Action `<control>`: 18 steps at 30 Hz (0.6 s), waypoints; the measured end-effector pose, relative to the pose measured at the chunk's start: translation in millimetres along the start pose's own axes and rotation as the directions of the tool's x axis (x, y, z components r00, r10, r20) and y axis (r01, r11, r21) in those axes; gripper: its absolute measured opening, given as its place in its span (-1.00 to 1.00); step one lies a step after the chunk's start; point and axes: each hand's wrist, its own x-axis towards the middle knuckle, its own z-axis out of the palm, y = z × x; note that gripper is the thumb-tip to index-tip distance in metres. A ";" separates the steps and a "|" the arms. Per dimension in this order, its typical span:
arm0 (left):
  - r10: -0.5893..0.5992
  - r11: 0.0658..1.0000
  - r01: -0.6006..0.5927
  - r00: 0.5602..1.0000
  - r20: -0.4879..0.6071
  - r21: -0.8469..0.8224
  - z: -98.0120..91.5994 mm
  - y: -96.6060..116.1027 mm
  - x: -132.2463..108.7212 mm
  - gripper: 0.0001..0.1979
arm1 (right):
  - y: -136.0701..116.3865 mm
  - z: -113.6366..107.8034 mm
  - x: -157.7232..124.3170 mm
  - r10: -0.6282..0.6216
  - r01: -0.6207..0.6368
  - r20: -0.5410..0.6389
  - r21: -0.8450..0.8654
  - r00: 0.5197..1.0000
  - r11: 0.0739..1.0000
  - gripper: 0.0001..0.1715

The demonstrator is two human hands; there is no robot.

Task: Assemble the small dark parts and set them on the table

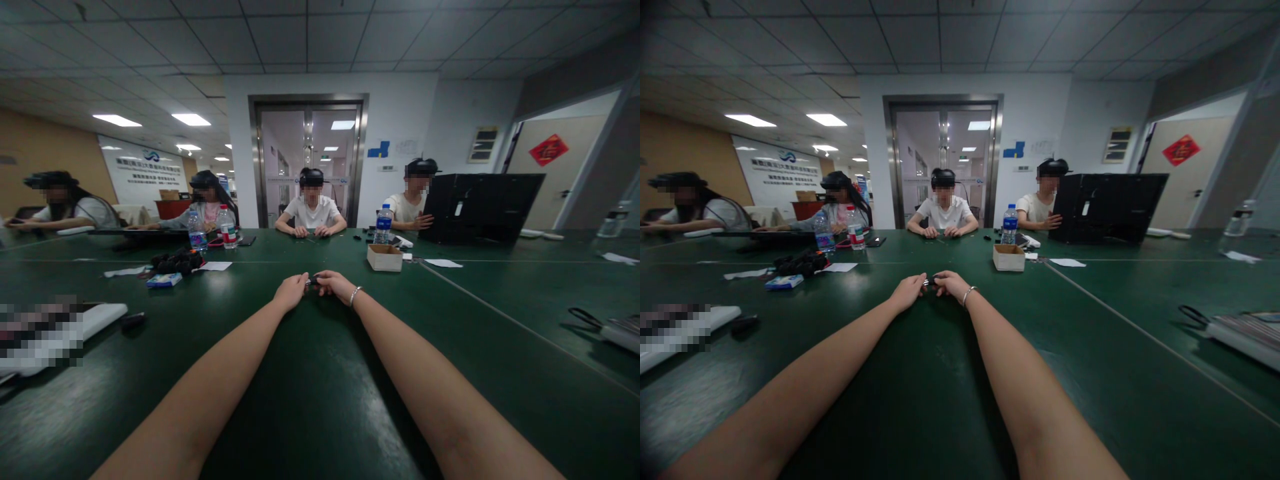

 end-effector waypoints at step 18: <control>-0.008 1.000 0.008 1.000 0.010 -0.016 -0.5 2.2 -2.7 -0.52 | 0.6 -0.4 1.2 -0.002 0.002 0.005 0.010 1.000 1.000 -0.85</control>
